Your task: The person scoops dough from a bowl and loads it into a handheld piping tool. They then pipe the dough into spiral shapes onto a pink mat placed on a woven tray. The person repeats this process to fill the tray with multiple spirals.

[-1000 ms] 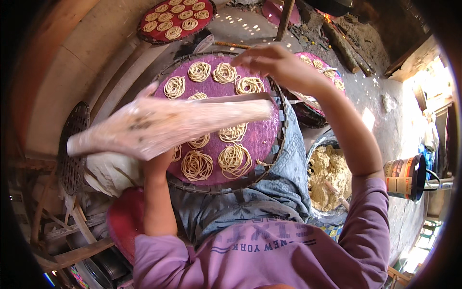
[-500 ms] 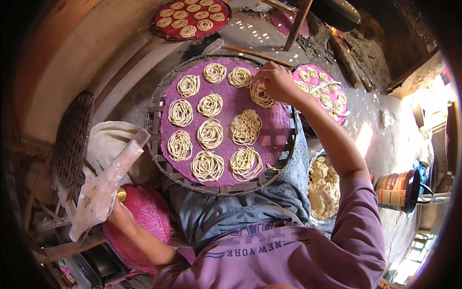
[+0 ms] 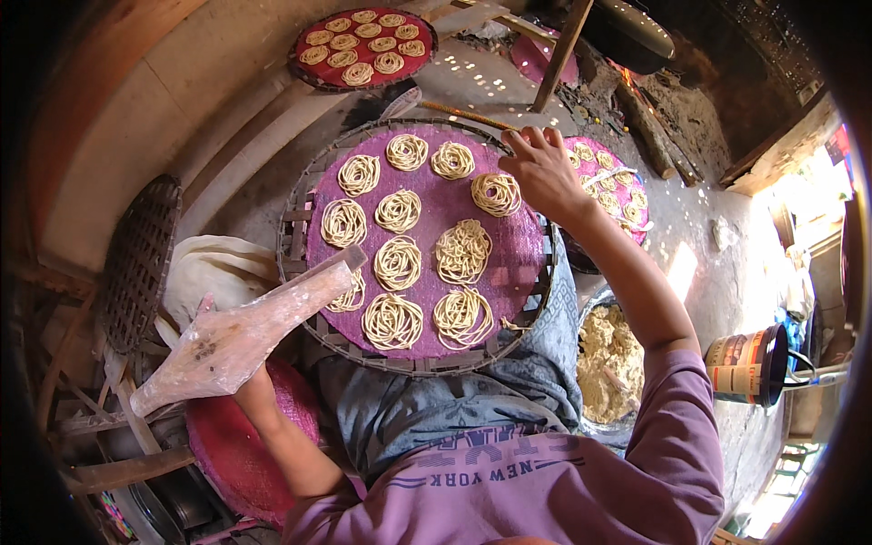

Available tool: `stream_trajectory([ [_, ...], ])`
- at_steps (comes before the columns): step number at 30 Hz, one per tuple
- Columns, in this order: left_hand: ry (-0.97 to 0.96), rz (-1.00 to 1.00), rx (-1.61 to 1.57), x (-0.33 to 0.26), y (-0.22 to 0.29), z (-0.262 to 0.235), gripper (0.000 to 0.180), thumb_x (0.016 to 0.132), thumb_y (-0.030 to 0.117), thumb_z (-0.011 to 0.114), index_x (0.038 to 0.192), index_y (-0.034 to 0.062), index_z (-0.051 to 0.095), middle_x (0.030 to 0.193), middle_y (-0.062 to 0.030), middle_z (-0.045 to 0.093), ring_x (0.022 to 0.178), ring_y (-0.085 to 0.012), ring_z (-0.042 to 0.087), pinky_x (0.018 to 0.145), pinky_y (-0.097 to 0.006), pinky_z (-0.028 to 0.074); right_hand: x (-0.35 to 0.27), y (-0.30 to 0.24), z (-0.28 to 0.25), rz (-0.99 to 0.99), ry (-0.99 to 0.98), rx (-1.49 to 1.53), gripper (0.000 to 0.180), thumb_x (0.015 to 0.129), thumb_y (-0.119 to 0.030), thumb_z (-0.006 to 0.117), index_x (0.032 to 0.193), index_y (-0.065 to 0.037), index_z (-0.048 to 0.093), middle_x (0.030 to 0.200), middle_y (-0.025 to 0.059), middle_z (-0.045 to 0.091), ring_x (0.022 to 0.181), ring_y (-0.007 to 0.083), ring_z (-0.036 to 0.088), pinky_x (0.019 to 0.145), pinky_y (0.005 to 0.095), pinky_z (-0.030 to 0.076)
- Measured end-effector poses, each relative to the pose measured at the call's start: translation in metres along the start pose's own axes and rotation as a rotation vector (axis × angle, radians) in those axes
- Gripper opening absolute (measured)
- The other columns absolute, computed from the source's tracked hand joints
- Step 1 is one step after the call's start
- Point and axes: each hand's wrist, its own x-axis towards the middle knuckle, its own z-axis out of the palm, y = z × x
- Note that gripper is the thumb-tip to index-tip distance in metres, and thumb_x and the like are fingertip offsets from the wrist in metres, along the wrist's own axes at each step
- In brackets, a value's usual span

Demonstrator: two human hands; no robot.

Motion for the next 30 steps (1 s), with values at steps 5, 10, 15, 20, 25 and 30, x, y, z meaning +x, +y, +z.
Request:
stream_trajectory([
  [5,0.013,0.086,0.105,0.000,-0.004,-0.009,0.028,0.085,0.004,0.068,0.111,-0.0045,0.062,0.111,-0.0165,0.065,0.101,-0.0310,0.060,0.094,-0.043,0.044,-0.008,-0.032,-0.014,0.033,0.058,0.361,0.034,0.083,-0.003,0.050,0.108,-0.014,0.071,0.123,0.0104,0.055,0.114,0.0253,0.047,0.098,0.0391,0.038],
  [10,-0.052,0.125,0.144,0.000,-0.003,-0.014,0.036,0.084,-0.001,0.066,0.119,-0.0058,0.055,0.117,-0.0118,0.059,0.104,-0.0218,0.057,0.091,-0.034,0.047,-0.031,-0.090,-0.031,-0.030,-0.084,0.195,0.048,0.076,0.006,0.050,0.122,-0.004,0.060,0.125,0.0159,0.053,0.116,0.0305,0.050,0.099,0.0431,0.041],
  [15,-0.038,0.128,0.191,-0.001,-0.003,-0.014,0.032,0.084,0.001,0.067,0.114,-0.0045,0.059,0.113,-0.0130,0.062,0.102,-0.0252,0.058,0.091,-0.037,0.046,-0.035,-0.086,-0.036,0.085,-0.221,0.962,0.038,0.086,-0.005,0.051,0.123,0.001,0.056,0.131,0.0230,0.049,0.116,0.0356,0.053,0.098,0.0427,0.044],
  [20,-0.008,0.093,0.123,-0.003,0.003,-0.013,0.027,0.083,0.003,0.068,0.109,-0.0023,0.064,0.108,-0.0161,0.067,0.100,-0.0319,0.061,0.092,-0.043,0.045,-0.036,-0.112,-0.032,0.064,-0.075,0.692,0.044,0.099,-0.033,0.047,0.126,0.002,0.054,0.133,0.0255,0.049,0.127,0.0394,0.046,0.106,0.0448,0.040],
  [25,-0.044,0.131,0.227,-0.003,0.011,-0.018,0.027,0.083,0.004,0.069,0.109,-0.0020,0.064,0.109,-0.0161,0.066,0.102,-0.0314,0.061,0.094,-0.043,0.044,-0.077,-0.133,-0.064,-0.154,-0.131,0.849,0.034,0.092,-0.023,0.058,0.118,-0.002,0.059,0.120,0.0203,0.058,0.111,0.0362,0.055,0.097,0.0465,0.042],
  [30,-0.022,0.097,0.176,0.000,0.010,-0.020,0.031,0.082,0.005,0.070,0.111,-0.0013,0.063,0.112,-0.0159,0.065,0.105,-0.0317,0.059,0.096,-0.043,0.043,-0.074,-0.138,-0.063,0.058,0.032,0.753,0.033,0.089,-0.020,0.060,0.115,0.000,0.058,0.120,0.0168,0.058,0.115,0.0355,0.053,0.099,0.0481,0.040],
])
